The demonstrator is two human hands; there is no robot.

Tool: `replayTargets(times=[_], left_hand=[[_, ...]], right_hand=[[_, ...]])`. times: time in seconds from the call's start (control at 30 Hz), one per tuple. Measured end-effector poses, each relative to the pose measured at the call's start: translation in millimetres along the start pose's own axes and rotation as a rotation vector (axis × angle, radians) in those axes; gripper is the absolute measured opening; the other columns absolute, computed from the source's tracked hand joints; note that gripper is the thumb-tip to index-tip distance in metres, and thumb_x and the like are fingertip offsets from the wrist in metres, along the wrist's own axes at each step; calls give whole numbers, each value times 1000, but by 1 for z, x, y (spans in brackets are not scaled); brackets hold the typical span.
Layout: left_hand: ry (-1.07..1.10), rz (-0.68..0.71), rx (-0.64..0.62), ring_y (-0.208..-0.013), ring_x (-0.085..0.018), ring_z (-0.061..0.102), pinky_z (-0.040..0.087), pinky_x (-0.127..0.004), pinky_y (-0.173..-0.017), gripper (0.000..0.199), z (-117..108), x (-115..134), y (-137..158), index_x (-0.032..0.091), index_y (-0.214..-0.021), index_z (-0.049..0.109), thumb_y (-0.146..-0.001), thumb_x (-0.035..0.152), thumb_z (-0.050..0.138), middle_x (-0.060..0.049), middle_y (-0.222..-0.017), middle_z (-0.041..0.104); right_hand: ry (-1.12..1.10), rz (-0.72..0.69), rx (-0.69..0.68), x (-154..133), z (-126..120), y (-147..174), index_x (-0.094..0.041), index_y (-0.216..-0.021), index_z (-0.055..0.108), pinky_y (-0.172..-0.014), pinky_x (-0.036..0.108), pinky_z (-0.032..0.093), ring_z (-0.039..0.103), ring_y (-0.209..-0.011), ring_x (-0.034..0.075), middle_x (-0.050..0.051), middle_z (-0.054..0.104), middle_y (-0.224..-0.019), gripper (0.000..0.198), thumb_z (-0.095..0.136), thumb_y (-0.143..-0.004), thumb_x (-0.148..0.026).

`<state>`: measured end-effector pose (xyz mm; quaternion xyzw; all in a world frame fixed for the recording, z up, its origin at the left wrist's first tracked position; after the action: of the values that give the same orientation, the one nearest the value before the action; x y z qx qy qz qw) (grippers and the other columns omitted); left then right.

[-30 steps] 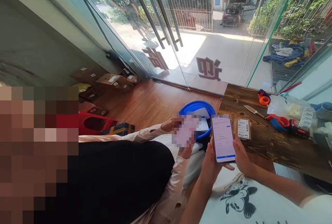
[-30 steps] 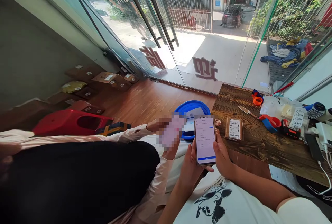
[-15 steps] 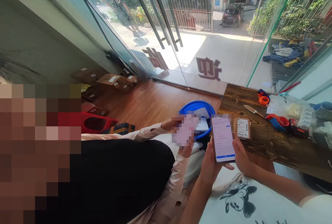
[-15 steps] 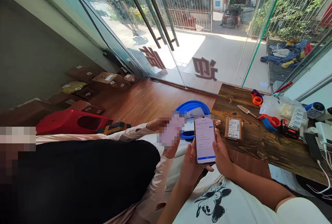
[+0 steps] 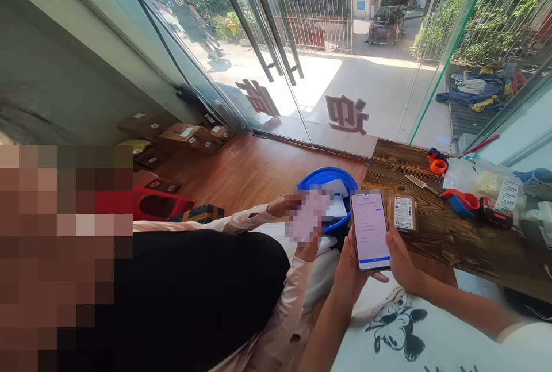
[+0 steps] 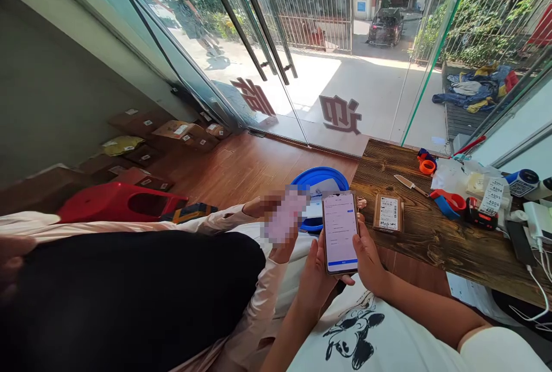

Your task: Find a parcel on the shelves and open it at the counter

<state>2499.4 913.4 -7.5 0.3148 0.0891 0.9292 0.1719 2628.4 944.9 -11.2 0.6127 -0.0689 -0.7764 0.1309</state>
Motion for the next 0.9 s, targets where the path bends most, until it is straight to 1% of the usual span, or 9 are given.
replayTargets(times=[0.2,0.27,0.33,0.43,0.5,0.63,0.7,0.77,0.9], left_hand=[[26,9,-19,-131,-43,61,65,-34,-55,68,-1,0,0,38,-165,27,-102,54,49,-7,-152,60],[35,7,-7,-132,-42,61,67,-36,-57,69,-1,-1,0,39,-165,24,-103,53,49,-7,-153,59],[40,4,-1,-134,-42,59,68,-41,-65,68,-1,-1,-1,40,-165,23,-103,53,48,-6,-153,59],[36,1,-12,-136,-42,57,69,-46,-71,67,1,-1,0,40,-165,25,-103,53,47,-6,-153,59],[26,3,-15,-136,-43,57,69,-44,-69,66,2,0,0,39,-164,27,-103,53,48,-6,-153,59],[15,13,-7,-135,-42,58,68,-37,-62,66,4,1,0,37,-164,31,-103,53,49,-7,-151,61],[21,11,-5,-135,-42,58,69,-38,-62,66,4,1,1,37,-164,30,-102,53,50,-7,-151,61],[33,3,-5,-134,-42,59,69,-41,-65,68,3,1,1,39,-164,29,-102,54,51,-7,-151,61],[42,2,-25,-135,-43,58,70,-44,-69,68,1,0,1,38,-164,30,-102,55,51,-7,-152,60]], right_hand=[[-25,-1,-25,0,0,0,-23,-146,56,-100,43,59,68,-121,30,13,69,-138,93,67,-76,-84],[-21,-14,-9,1,-1,0,-23,-144,58,-103,43,58,65,-126,31,13,67,-141,92,67,-76,-84],[-15,-18,14,1,-1,1,-23,-142,60,-106,44,56,62,-131,31,13,66,-143,91,68,-75,-83],[-26,7,-1,0,-1,2,-23,-144,58,-105,45,57,62,-130,32,13,66,-143,93,69,-75,-84],[-26,11,-8,-1,-1,2,-23,-145,57,-105,45,58,63,-129,32,13,65,-143,94,68,-74,-84],[3,-23,25,-2,-1,2,-23,-142,59,-112,45,52,55,-140,31,13,58,-153,93,68,-74,-85],[4,-36,31,-2,0,2,-23,-140,60,-114,44,50,54,-141,31,13,55,-156,91,68,-74,-85],[-5,-33,14,-2,0,2,-23,-140,60,-110,42,53,57,-138,31,13,58,-153,90,68,-75,-85],[-31,4,-21,-3,0,4,-25,-143,58,-100,42,60,64,-127,31,12,70,-135,89,67,-76,-83]])
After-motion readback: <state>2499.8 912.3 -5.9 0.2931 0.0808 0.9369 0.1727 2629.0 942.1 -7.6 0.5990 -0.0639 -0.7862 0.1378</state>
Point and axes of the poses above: each hand's wrist, its own y-axis away from the middle knuckle, its own z-axis out of the palm, x = y × z, the point moved 1 cm from there along -y, towards the middle knuckle
